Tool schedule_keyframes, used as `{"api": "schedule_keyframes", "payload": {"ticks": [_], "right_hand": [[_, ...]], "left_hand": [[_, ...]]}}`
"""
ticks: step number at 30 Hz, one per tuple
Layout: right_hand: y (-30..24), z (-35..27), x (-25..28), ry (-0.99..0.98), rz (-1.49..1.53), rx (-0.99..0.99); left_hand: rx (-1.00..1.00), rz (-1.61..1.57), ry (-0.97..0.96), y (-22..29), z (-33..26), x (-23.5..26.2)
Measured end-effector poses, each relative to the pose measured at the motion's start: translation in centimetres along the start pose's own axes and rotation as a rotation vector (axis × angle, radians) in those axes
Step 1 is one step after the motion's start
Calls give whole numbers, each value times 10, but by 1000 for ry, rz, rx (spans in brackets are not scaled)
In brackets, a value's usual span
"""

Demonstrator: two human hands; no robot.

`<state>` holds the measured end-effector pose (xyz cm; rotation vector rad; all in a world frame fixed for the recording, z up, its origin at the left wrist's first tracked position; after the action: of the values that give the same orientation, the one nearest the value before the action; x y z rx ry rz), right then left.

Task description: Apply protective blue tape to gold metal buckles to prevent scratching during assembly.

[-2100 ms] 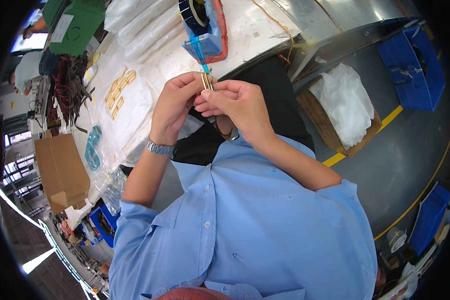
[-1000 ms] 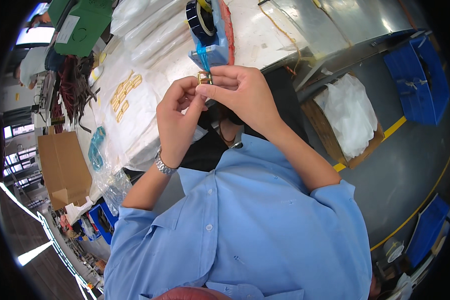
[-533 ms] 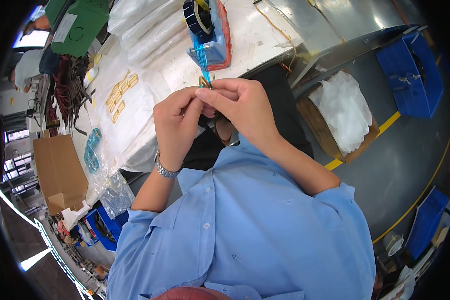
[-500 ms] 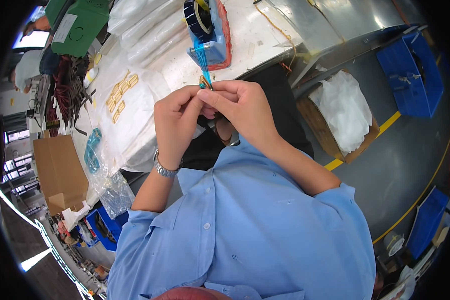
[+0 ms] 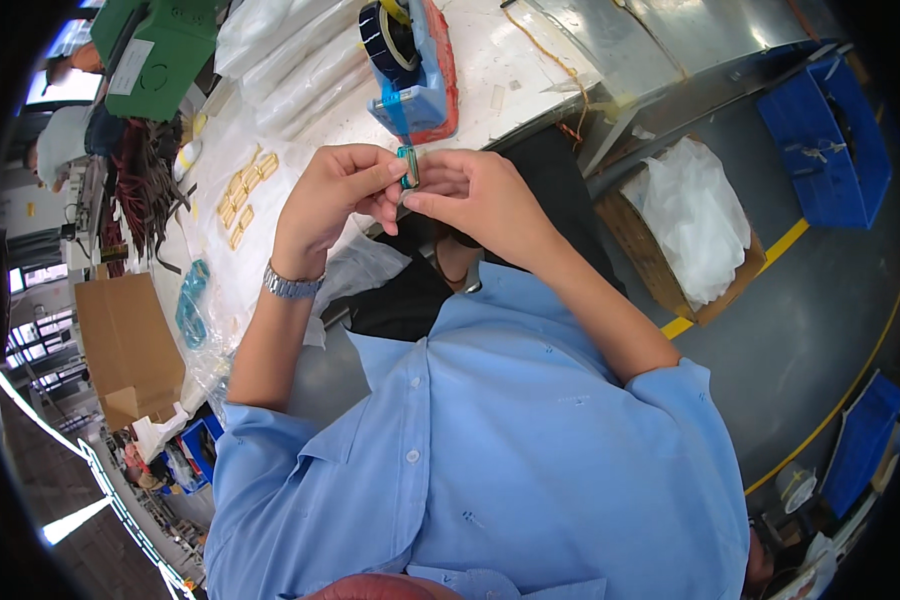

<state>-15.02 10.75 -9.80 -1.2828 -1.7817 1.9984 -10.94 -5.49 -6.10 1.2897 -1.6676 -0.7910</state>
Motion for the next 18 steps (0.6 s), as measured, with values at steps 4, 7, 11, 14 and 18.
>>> {"api": "schedule_keyframes", "payload": {"ticks": [4, 7, 11, 14, 18], "right_hand": [[-17, 13, 2, -32, -82, 189], [-25, 17, -4, -88, -111, 167], [-22, 16, -3, -30, -118, 187], [-26, 18, 0, 39, -99, 302], [-27, 19, -5, 59, -52, 239]], "left_hand": [[81, -12, -113, 0, 10, 6], [129, -35, -174, -1, 15, 11], [188, -142, -227, 2, 21, 12], [198, -115, -162, 3, 23, 14], [-29, 83, 73, 18, 9, 14]]}}
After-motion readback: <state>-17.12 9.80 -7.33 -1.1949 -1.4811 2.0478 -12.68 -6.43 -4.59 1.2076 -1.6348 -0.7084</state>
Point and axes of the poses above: each hand's wrist, its own z-axis towards the middle knuckle, its own x-axis out of the back of the hand, y = z × x, the point moved 7 cm from there along z, towards the middle knuckle, and after that the axes turned 15 degrees about z, right-handed, at the moved point
